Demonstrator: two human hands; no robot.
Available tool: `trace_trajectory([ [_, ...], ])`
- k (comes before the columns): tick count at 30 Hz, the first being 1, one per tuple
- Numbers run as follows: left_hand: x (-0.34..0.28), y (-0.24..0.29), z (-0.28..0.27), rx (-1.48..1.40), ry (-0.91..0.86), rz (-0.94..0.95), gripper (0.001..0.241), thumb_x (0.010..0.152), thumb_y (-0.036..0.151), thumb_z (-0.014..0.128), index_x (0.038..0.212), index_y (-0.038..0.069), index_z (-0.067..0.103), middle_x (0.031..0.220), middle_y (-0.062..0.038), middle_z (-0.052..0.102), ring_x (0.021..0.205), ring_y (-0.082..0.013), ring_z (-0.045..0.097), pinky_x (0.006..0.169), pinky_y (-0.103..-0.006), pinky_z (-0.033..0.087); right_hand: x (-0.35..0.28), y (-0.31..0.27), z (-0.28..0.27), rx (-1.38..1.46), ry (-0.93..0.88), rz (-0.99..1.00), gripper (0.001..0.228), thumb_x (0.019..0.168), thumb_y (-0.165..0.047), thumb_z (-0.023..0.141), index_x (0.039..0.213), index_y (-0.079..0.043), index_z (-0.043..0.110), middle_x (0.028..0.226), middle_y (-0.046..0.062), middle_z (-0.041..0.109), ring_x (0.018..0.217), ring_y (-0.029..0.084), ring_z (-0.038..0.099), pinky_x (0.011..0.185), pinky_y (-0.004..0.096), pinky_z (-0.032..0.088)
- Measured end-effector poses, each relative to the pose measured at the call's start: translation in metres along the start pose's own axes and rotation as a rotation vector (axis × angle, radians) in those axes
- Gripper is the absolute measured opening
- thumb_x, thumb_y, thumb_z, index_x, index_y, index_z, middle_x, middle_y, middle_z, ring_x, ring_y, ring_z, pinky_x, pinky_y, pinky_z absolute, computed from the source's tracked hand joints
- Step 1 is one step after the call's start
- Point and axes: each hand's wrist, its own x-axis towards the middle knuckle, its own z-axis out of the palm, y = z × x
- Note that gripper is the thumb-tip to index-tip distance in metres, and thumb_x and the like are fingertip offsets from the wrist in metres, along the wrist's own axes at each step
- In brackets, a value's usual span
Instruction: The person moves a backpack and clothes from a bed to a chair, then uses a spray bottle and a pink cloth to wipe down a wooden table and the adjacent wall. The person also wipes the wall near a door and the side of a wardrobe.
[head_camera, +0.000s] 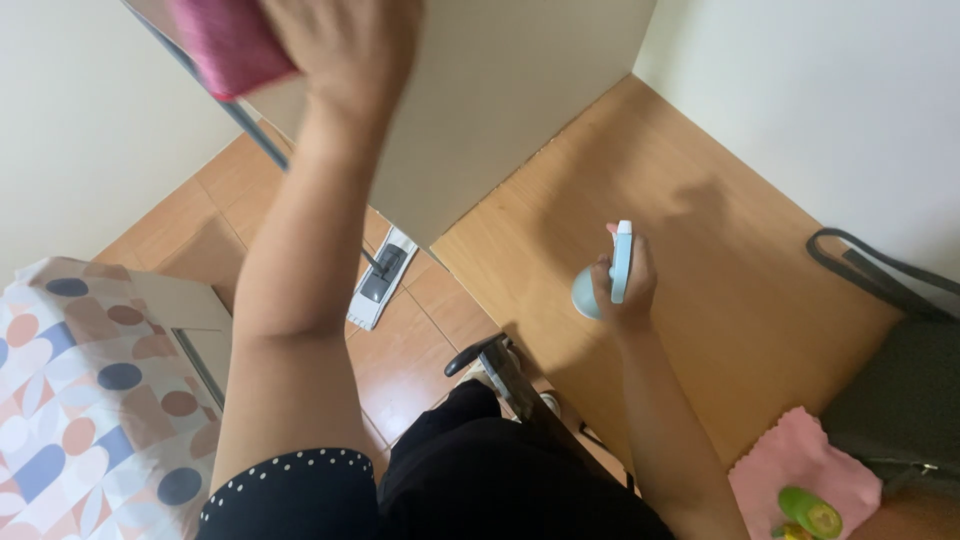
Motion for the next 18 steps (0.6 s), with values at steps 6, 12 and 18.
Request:
trace_trajectory([
  [6, -0.107, 0.11, -0.089, -0.213, -0.897, 0.724, 0.083, 0.089, 0.027, 0.059, 0.162, 0.003, 0.029, 0.169, -0.022, 0.01, 0.154, -0.0417, 0.007, 0.12, -0.0607, 0.007, 0.011, 0.007, 0.007, 0.086, 0.079, 0.004, 0.049, 0.081, 0.008, 0.055, 0.13, 0.002, 0.057, 0.122, 0.015, 0.064, 0.09, 0.021, 0.063, 0.083, 0.033, 0.056],
  [12, -0.1, 0.11, -0.084, -0.175, -0.767, 0.938, 0.074, 0.096, 0.033, 0.051, 0.16, 0.001, 0.031, 0.168, -0.024, 0.015, 0.154, -0.0433, 0.009, 0.121, -0.0609, 0.007, 0.018, 0.005, 0.012, 0.1, 0.071, 0.046, 0.049, 0.082, 0.008, 0.055, 0.131, 0.001, 0.056, 0.119, 0.013, 0.064, 0.092, 0.021, 0.063, 0.081, 0.032, 0.057],
  [18, 0.031, 0.153, -0.006, -0.202, -0.564, 0.533, 0.072, 0.099, 0.025, 0.057, 0.164, 0.002, 0.038, 0.17, -0.021, 0.024, 0.159, -0.0442, 0.01, 0.127, -0.0643, 0.006, 0.011, 0.019, 0.014, -0.082, 0.065, 0.114, 0.048, 0.082, 0.004, 0.058, 0.13, -0.001, 0.06, 0.085, 0.008, 0.054, 0.07, 0.021, 0.057, 0.069, 0.035, 0.052],
])
